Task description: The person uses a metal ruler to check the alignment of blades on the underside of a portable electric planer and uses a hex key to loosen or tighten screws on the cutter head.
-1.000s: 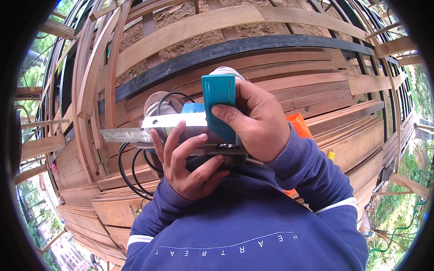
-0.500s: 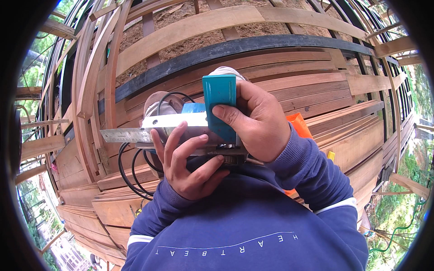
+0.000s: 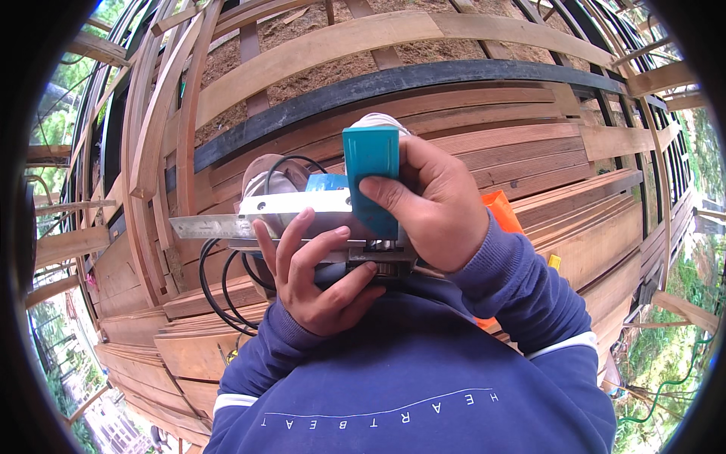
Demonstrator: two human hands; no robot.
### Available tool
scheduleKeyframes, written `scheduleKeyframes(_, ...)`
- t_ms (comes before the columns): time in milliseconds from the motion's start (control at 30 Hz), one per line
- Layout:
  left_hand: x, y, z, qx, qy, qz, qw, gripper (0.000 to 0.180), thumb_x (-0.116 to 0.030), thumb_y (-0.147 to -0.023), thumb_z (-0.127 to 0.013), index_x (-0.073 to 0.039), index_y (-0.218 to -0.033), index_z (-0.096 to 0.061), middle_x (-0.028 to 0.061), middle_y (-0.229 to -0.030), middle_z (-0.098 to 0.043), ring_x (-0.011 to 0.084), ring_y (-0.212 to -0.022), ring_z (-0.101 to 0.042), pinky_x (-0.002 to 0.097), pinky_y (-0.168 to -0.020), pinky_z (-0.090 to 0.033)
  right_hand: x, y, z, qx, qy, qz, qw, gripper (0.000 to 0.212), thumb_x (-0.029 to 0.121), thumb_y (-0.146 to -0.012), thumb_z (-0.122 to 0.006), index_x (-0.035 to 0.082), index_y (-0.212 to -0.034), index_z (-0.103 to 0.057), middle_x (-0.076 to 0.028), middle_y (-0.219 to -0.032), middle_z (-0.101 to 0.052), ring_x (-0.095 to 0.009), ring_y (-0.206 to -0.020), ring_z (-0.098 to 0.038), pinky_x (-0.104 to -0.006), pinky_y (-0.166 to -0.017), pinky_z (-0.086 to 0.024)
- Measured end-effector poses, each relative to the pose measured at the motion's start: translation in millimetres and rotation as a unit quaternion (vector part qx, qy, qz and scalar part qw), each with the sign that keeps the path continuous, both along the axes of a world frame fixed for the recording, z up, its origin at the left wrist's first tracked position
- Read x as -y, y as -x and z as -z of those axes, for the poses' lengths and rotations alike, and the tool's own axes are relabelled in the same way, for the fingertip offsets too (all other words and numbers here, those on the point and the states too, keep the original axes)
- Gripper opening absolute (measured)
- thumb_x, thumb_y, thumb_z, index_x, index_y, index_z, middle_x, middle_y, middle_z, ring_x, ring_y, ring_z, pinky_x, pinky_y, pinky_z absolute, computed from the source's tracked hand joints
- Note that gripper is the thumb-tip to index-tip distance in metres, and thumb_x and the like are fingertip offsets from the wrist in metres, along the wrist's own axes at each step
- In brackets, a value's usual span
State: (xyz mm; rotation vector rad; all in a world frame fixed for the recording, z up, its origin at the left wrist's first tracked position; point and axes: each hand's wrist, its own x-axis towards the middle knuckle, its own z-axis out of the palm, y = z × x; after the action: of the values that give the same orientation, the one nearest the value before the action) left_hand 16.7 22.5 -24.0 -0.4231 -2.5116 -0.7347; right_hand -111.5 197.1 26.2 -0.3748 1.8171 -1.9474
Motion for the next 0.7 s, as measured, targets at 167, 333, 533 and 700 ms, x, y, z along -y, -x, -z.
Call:
scheduleKeyframes(167, 0.4, 0.4, 0.5, -0.008, -0.002, 0.002, 1.0, 0.039, -0.038, -0.074, -0.086, -0.032, -0.109, -0.07, 0.0049, -0.132, -0.062, 0.0372, -0.135, -0.05, 0.0715, -0.123, -0.003, -3.4, 22.8, -7.4, -0.061, 0.011, 0.039, 0.997, 0.021, 0.007, -0.102, -0.064, -0.002, -0.122, -0.063, -0.01, -0.108, -0.074, -0.014, -0.099, -0.069, -0.0294, -0.089, -0.057)
scheduleKeyframes(333, -2.1, 1.5, 1.5, -0.01, -0.01, -0.013, 1.0, 0.029, -0.038, -0.079, -0.083, -0.033, -0.104, -0.07, -0.0051, -0.131, -0.066, 0.0256, -0.132, -0.057, 0.0711, -0.124, -0.004, -1.5, 42.7, 4.3, -0.047, -0.006, 0.003, 0.999, 0.022, 0.008, -0.103, -0.064, -0.002, -0.122, -0.063, -0.011, -0.11, -0.073, -0.015, -0.1, -0.069, -0.0312, -0.09, -0.058)
scheduleKeyframes(533, -0.7, 1.6, 1.2, -0.002, -0.013, 0.005, 1.0, 0.024, -0.037, -0.081, -0.081, -0.03, -0.101, -0.069, -0.0091, -0.125, -0.071, 0.0219, -0.129, -0.06, 0.0689, -0.125, -0.002, -0.3, 58.7, 25.2, -0.038, -0.019, -0.024, 0.999, 0.025, 0.01, -0.102, -0.066, -0.002, -0.123, -0.063, -0.01, -0.109, -0.073, -0.014, -0.1, -0.068, -0.0299, -0.09, -0.058)
scheduleKeyframes(700, 0.7, 2.1, 1.3, 0.002, -0.015, 0.032, 0.999, 0.03, -0.035, -0.079, -0.083, -0.026, -0.104, -0.069, -0.0064, -0.125, -0.073, 0.027, -0.131, -0.057, 0.0689, -0.124, 0.002, 1.7, 55.9, 30.9, -0.013, -0.009, -0.013, 1.0, 0.024, 0.011, -0.102, -0.066, -0.002, -0.122, -0.064, -0.009, -0.109, -0.072, -0.014, -0.099, -0.068, -0.0293, -0.089, -0.058)
